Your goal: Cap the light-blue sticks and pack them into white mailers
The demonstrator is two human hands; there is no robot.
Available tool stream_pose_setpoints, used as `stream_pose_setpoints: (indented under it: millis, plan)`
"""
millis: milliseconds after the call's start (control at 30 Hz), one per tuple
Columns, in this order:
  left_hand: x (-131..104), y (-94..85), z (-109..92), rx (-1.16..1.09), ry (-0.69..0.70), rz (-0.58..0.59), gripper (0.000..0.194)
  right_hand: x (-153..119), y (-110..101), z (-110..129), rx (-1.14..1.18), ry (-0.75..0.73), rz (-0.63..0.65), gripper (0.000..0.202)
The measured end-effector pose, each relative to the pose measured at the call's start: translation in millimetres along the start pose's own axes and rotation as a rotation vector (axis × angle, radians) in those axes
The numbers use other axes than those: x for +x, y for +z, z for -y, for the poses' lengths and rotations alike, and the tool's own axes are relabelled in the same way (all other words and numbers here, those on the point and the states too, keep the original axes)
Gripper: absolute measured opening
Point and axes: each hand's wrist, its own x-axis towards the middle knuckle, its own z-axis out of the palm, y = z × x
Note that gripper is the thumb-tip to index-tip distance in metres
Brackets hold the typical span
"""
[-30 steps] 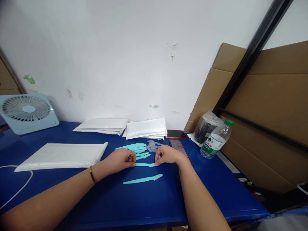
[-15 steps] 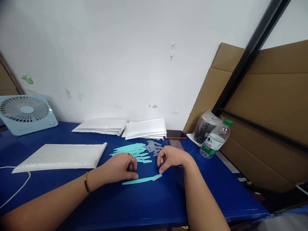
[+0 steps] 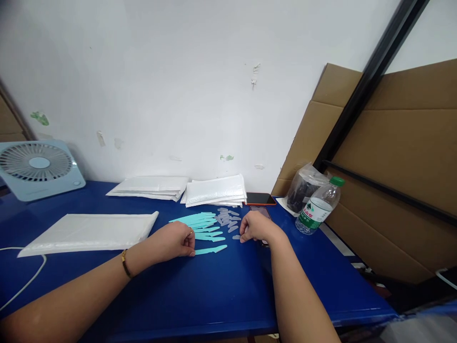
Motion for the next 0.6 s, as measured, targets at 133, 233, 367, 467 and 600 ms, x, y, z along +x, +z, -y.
stream_pose_setpoints:
  millis: [133,233,367,467,600]
  plan:
    - [-0.9,-3.5,2.0,-0.007,0.072,-0.082,0.016,1.5,-3.7,0.8,-0.071,-0.097,-0.225,0.018]
    - [-1.6,-2.2,-0.4,0.049,0.115,-0.128,0.019,1.8,0.3,6.7,-0.09,-0.159,-0.259,0.015]
    - [-2.6,3.4,-4.6,0.093,0.128,-0.069,0.02,1.3,2.7,7.2,-0.178,-0.122,-0.242,0.025]
    - [-2.6,6.7,-7.3,0.132,0.13,-0.069,0.01,2.1,2.2,2.8,-0.222,-0.104,-0.225,0.018]
    - [-1.1,7.9,-7.5,0.199,0.11,-0.105,0.016,2.5,3.4,2.5,-0.21,-0.117,-0.215,0.013]
